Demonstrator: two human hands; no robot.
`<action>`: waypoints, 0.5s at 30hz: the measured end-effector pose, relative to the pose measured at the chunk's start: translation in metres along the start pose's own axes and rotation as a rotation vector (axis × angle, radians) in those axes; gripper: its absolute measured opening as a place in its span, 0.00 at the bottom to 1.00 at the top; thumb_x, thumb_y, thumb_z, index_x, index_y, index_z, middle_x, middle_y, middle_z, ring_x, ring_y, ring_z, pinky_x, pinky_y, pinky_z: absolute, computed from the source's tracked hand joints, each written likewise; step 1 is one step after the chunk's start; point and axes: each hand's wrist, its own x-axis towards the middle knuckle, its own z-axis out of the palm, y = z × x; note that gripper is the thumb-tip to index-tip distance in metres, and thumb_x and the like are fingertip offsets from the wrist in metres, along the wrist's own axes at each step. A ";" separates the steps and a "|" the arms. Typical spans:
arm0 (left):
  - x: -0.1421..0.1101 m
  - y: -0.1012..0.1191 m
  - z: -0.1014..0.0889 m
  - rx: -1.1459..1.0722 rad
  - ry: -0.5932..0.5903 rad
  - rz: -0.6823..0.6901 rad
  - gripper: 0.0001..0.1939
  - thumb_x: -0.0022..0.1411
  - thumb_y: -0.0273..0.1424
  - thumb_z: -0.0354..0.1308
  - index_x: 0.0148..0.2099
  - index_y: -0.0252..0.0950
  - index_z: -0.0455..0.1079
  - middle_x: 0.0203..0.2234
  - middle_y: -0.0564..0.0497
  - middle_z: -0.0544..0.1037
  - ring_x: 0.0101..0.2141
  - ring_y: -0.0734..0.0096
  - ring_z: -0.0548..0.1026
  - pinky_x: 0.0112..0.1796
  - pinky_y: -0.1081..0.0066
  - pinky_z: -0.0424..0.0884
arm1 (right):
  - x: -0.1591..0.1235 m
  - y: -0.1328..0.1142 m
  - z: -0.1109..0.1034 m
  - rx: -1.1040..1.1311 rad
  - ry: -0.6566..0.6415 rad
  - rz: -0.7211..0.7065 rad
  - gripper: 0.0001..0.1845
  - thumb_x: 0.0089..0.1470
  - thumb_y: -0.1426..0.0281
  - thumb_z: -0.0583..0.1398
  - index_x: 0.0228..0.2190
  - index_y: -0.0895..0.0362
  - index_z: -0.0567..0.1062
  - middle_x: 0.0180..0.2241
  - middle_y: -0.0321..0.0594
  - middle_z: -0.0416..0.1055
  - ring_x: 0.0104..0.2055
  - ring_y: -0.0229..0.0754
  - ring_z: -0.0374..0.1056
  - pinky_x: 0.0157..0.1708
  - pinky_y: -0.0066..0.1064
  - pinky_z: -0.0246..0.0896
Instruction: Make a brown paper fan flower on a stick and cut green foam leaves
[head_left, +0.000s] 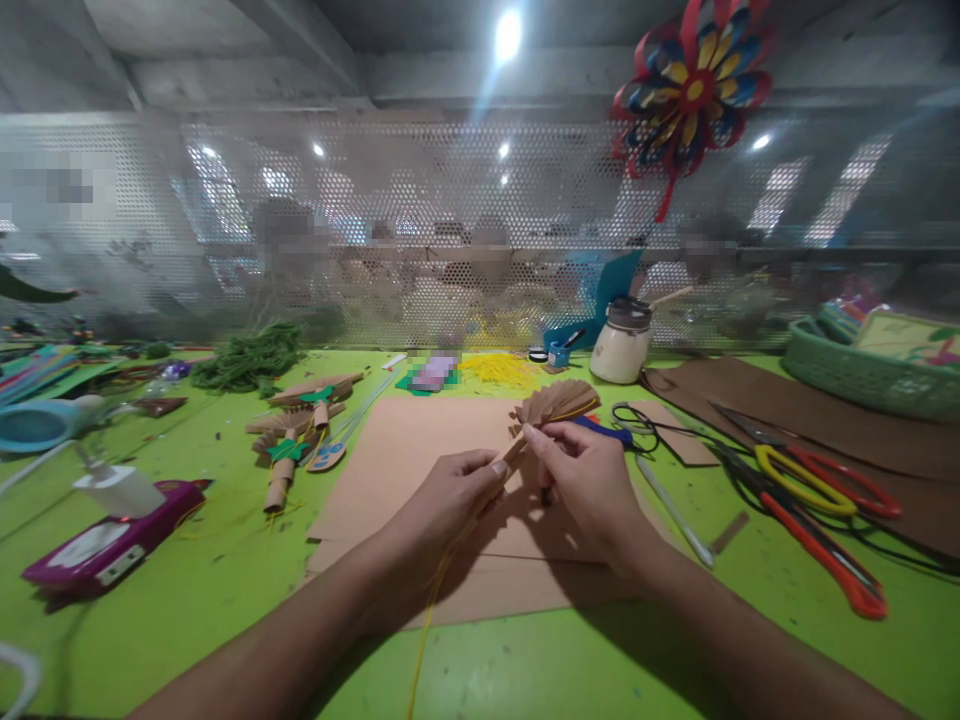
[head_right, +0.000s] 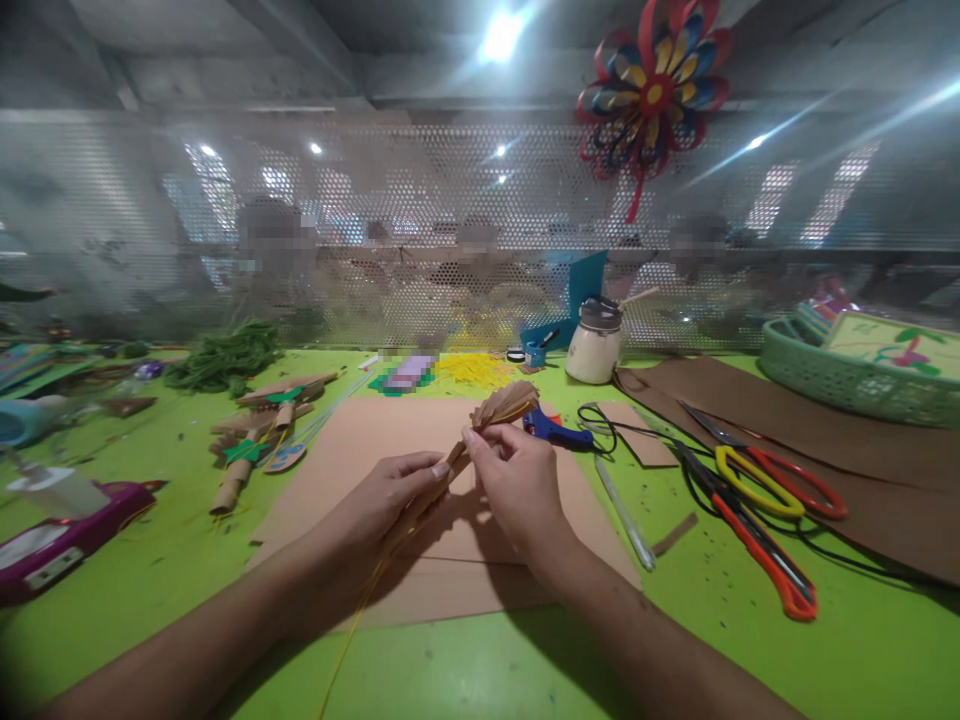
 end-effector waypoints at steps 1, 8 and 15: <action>0.000 0.000 0.000 0.009 -0.006 -0.006 0.12 0.51 0.37 0.62 0.27 0.33 0.68 0.20 0.53 0.65 0.22 0.77 0.62 0.24 0.75 0.57 | 0.000 0.001 0.000 0.017 0.000 0.008 0.17 0.50 0.57 0.61 0.23 0.60 0.74 0.14 0.31 0.60 0.16 0.34 0.54 0.17 0.26 0.50; 0.001 -0.003 -0.003 0.030 -0.064 -0.012 0.11 0.55 0.37 0.58 0.30 0.34 0.68 0.21 0.53 0.65 0.22 0.77 0.62 0.24 0.75 0.55 | 0.001 0.006 0.002 0.046 0.017 0.001 0.17 0.50 0.57 0.60 0.22 0.59 0.73 0.13 0.31 0.62 0.14 0.34 0.56 0.15 0.25 0.51; 0.000 0.000 0.000 0.014 -0.033 -0.007 0.09 0.54 0.34 0.57 0.26 0.34 0.65 0.20 0.54 0.64 0.22 0.77 0.60 0.25 0.74 0.55 | 0.001 0.007 0.002 0.005 0.034 -0.032 0.17 0.51 0.58 0.59 0.22 0.58 0.72 0.13 0.31 0.61 0.15 0.34 0.56 0.16 0.26 0.52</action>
